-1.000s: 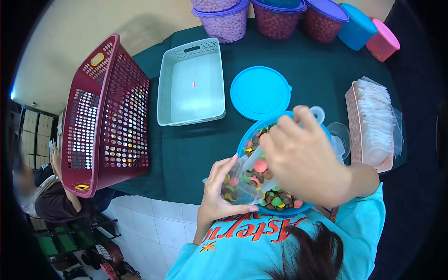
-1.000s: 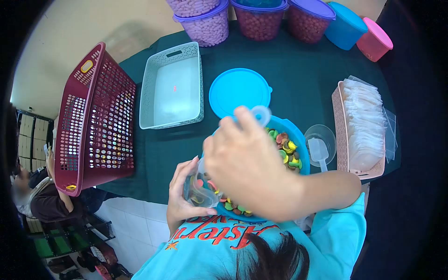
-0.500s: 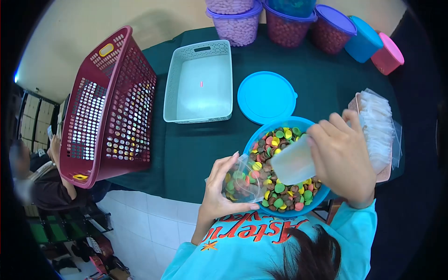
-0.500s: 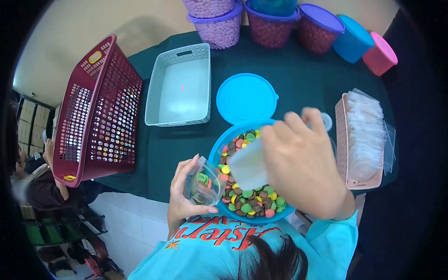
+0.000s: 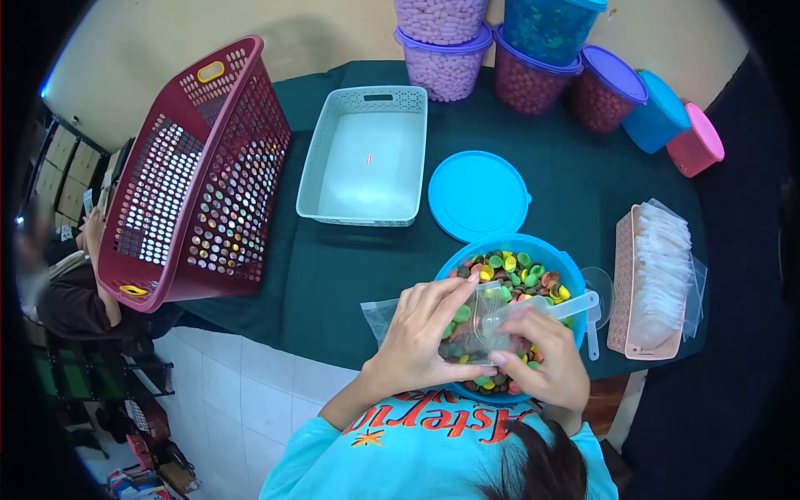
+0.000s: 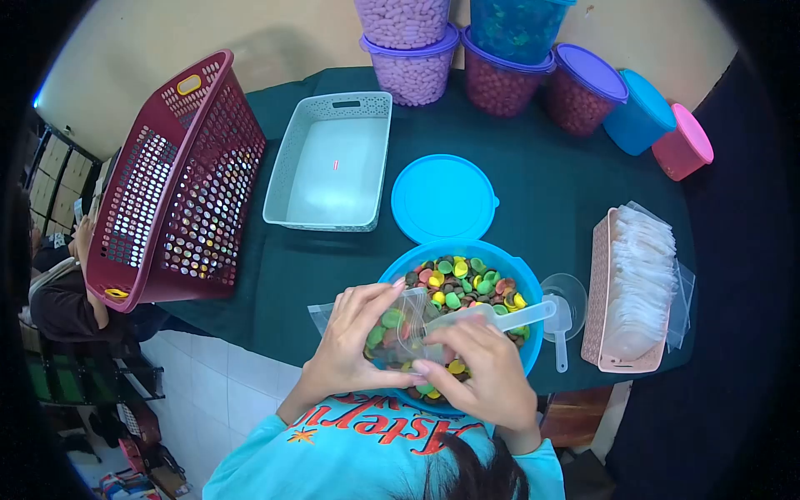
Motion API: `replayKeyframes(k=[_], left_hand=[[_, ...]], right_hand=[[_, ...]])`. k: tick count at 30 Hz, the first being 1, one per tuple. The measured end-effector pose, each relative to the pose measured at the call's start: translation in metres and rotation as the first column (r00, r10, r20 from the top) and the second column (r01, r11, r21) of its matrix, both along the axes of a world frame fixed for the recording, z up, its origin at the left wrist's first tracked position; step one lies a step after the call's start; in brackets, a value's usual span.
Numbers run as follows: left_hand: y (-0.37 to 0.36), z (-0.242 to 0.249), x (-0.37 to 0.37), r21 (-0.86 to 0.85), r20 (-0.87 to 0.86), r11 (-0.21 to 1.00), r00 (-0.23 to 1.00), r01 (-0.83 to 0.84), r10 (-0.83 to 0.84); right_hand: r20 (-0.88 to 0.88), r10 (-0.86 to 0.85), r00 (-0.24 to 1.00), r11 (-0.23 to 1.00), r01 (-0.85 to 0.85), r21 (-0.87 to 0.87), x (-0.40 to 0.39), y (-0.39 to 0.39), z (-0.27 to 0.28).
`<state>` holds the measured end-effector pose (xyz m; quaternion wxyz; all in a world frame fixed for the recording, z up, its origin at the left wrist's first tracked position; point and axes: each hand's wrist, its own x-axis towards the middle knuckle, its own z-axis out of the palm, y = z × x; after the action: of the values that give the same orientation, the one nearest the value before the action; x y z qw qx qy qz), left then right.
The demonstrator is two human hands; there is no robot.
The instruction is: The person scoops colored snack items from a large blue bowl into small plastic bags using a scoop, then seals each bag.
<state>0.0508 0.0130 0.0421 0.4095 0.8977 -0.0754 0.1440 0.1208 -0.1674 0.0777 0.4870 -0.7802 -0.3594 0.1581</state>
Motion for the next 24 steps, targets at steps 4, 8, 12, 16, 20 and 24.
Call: replayKeyframes(k=[4,8,12,16,20,24], left_hand=[[0.009,0.009,-0.004,0.129,0.058,0.983,0.991,-0.130,0.124],[0.040,-0.005,-0.015,-0.196,0.111,0.917,0.921,-0.348,0.374],[0.048,-0.023,-0.023,-0.695,-0.212,0.655,0.955,-0.295,0.205],[0.034,-0.041,-0.030,-0.863,-0.266,0.468,0.959,-0.190,-0.102],[0.029,-0.048,-0.029,-0.868,-0.215,0.474,0.972,-0.144,-0.099],[0.026,-0.041,-0.026,-0.966,-0.191,0.194,0.977,-0.171,-0.092]], right_hand=[[-0.035,-0.142,0.989,0.985,0.145,0.096,0.001,0.000,-0.016],[-0.116,-0.326,0.938,0.926,0.341,0.163,0.013,-0.025,-0.023],[-0.233,-0.350,0.908,0.873,0.406,0.270,0.014,-0.032,-0.027],[-0.251,-0.329,0.910,0.870,0.396,0.294,0.009,-0.023,-0.027],[-0.249,-0.272,0.930,0.884,0.344,0.317,0.006,-0.019,-0.032],[-0.242,-0.246,0.939,0.904,0.312,0.292,0.002,-0.017,-0.035]])
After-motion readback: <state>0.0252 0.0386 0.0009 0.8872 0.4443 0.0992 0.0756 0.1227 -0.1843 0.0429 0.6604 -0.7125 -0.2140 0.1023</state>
